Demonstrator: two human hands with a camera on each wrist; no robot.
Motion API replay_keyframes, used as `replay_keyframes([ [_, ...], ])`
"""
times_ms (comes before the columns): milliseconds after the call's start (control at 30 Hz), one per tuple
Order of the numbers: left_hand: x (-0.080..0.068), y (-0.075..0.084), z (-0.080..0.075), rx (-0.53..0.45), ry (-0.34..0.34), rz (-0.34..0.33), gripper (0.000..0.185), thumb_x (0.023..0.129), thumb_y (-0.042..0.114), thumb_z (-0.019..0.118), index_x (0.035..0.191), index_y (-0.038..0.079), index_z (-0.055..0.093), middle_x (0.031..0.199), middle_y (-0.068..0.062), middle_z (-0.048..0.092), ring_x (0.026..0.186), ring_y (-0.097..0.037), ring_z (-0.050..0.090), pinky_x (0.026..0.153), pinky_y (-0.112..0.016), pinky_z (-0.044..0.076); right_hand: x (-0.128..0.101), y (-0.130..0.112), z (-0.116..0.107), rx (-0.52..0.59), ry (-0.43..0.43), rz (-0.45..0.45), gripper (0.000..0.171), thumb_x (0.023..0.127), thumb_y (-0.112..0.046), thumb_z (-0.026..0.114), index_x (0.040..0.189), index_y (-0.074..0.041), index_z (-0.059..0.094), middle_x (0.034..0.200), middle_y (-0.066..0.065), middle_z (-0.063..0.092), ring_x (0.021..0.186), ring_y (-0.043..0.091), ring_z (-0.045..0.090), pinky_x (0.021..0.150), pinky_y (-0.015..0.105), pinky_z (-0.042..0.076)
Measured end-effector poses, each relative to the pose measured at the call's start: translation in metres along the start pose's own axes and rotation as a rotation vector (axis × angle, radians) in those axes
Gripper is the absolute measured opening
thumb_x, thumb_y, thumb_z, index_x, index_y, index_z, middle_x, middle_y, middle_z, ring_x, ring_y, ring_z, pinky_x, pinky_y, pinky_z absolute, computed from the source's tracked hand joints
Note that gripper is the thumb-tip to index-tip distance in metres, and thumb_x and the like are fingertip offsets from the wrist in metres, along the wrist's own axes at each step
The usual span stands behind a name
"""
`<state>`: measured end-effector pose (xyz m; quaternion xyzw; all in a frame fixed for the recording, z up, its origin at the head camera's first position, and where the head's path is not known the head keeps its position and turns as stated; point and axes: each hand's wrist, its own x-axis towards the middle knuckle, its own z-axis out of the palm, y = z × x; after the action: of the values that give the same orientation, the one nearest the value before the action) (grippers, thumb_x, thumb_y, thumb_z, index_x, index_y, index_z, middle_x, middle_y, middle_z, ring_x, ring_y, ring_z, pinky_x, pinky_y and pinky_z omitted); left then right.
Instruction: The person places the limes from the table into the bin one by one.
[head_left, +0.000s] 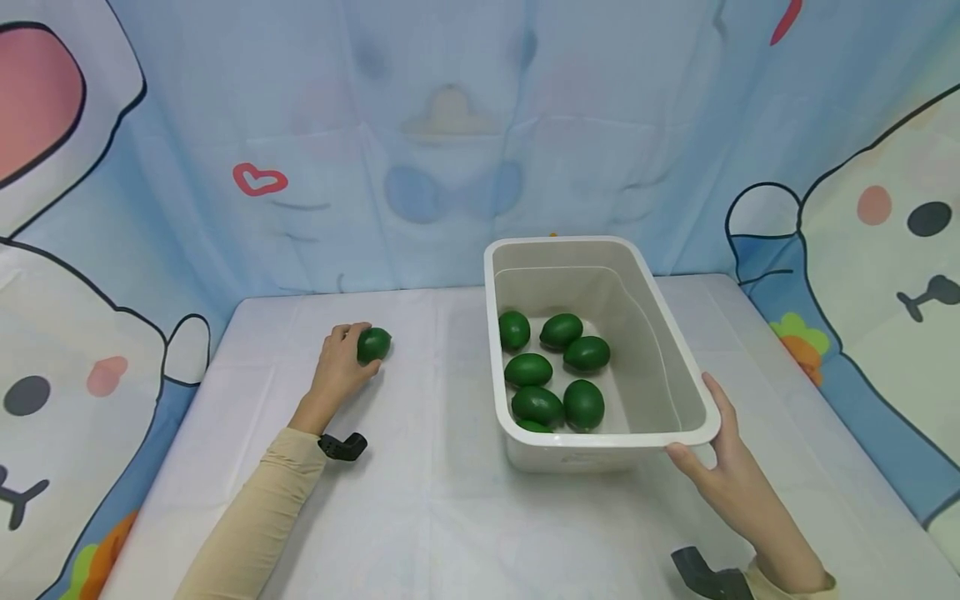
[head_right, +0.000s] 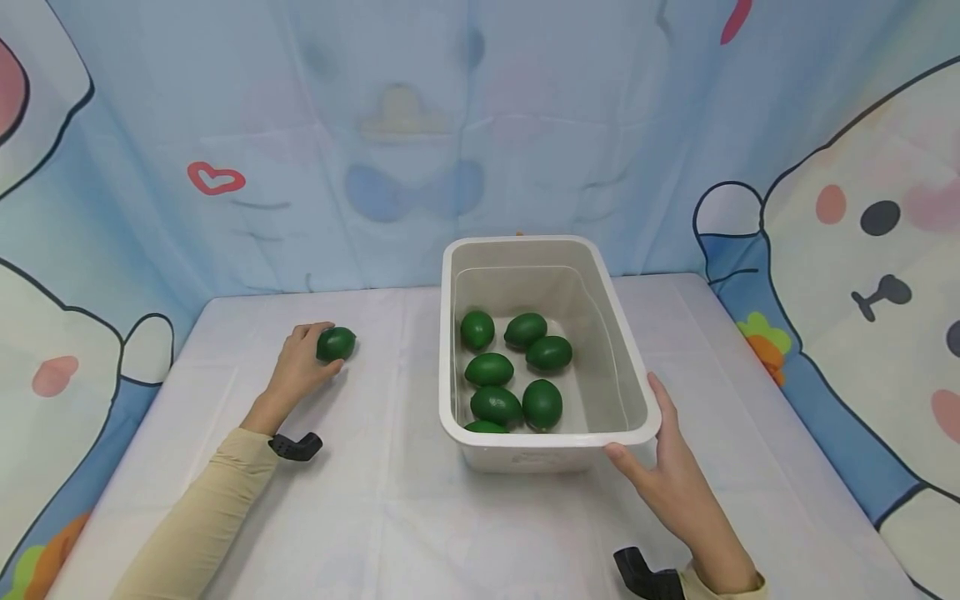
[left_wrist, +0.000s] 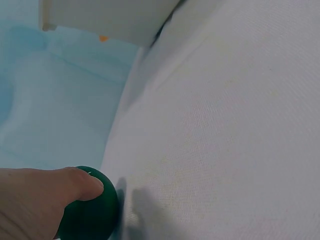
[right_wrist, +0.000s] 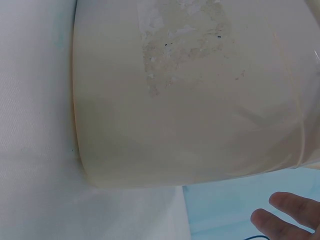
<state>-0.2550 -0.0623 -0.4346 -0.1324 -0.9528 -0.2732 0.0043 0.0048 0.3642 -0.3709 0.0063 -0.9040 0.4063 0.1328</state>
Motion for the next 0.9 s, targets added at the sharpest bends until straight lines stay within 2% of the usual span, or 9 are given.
replay_keyframes([
  [900,0.0072,-0.0034,0.0072,-0.017,0.008,0.029,0.063,0.083,0.018,0.072,0.138,0.006,0.043,0.136,-0.026,0.041,0.123,-0.043,0.043,0.099,-0.057,0.04,-0.0006,-0.0006,-0.0006,0.004,-0.002,-0.004,0.107,0.082,-0.005,0.07,0.152,-0.027,-0.007,0.152,0.025,0.018,0.127,0.057,0.029,0.079,0.077,0.032],
])
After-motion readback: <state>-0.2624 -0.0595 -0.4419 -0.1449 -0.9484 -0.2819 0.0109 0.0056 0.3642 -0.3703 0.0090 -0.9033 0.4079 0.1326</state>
